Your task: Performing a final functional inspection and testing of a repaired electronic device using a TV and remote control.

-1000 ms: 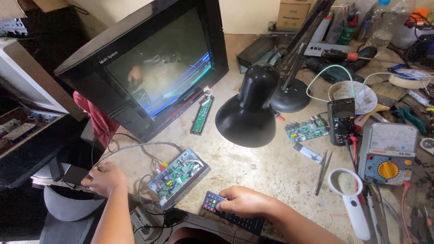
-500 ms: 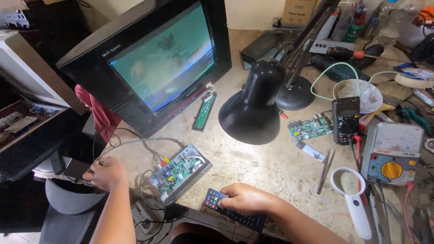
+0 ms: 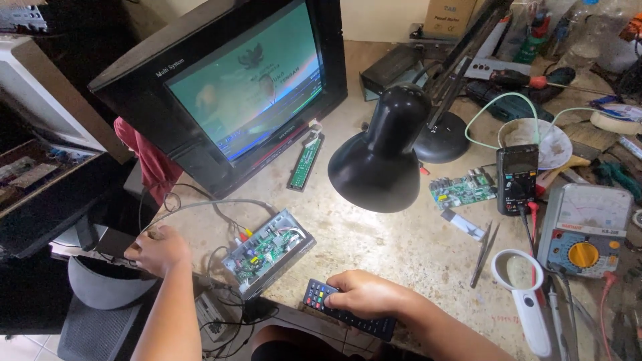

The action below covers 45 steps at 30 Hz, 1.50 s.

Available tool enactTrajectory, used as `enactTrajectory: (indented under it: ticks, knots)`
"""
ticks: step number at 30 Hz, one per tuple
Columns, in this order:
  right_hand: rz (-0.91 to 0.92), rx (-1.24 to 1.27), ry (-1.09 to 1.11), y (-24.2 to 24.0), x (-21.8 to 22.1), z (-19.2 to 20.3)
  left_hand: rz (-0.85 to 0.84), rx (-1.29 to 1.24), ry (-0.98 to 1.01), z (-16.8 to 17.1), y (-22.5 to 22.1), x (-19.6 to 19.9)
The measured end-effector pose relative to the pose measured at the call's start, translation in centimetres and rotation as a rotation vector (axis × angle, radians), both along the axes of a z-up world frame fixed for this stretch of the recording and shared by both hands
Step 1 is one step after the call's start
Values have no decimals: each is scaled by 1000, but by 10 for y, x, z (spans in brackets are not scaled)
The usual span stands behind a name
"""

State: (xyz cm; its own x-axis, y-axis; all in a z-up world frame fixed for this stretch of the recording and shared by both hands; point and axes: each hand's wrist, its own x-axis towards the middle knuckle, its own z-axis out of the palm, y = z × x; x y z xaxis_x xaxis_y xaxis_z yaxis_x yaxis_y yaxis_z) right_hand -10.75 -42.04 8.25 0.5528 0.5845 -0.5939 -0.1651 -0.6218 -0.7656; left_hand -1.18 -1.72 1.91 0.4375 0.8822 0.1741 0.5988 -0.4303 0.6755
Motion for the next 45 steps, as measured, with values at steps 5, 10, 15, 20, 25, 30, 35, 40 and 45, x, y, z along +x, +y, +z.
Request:
enactTrajectory:
  ticks: [5, 10, 15, 20, 25, 30, 35, 40, 45]
  knots:
    - [-1, -3, 14, 1, 0, -1, -15, 56, -35, -20, 16, 6]
    - [-1, 1, 12, 1, 1, -5, 2, 20, -24, -7, 5, 2]
    - [-22, -18, 2, 2, -1, 1, 16, 42, -22, -19, 14, 7]
    - [2, -25, -11, 3, 0, -6, 13, -5, -39, -4, 3, 2]
    - [-12, -32, -9, 3, 0, -9, 22, -37, -26, 8, -4, -1]
    - [-111, 37, 164, 3, -1, 1, 38, -35, -17, 0, 2, 3]
    - [-9, -56, -16, 4, 0, -3, 33, -44, -21, 3, 0, 1]
    - [-55, 6, 71, 4, 0, 2, 36, -16, -16, -3, 3, 3]
    - [-117, 141, 161, -1, -1, -9, 43, 61, -51, -18, 13, 8]
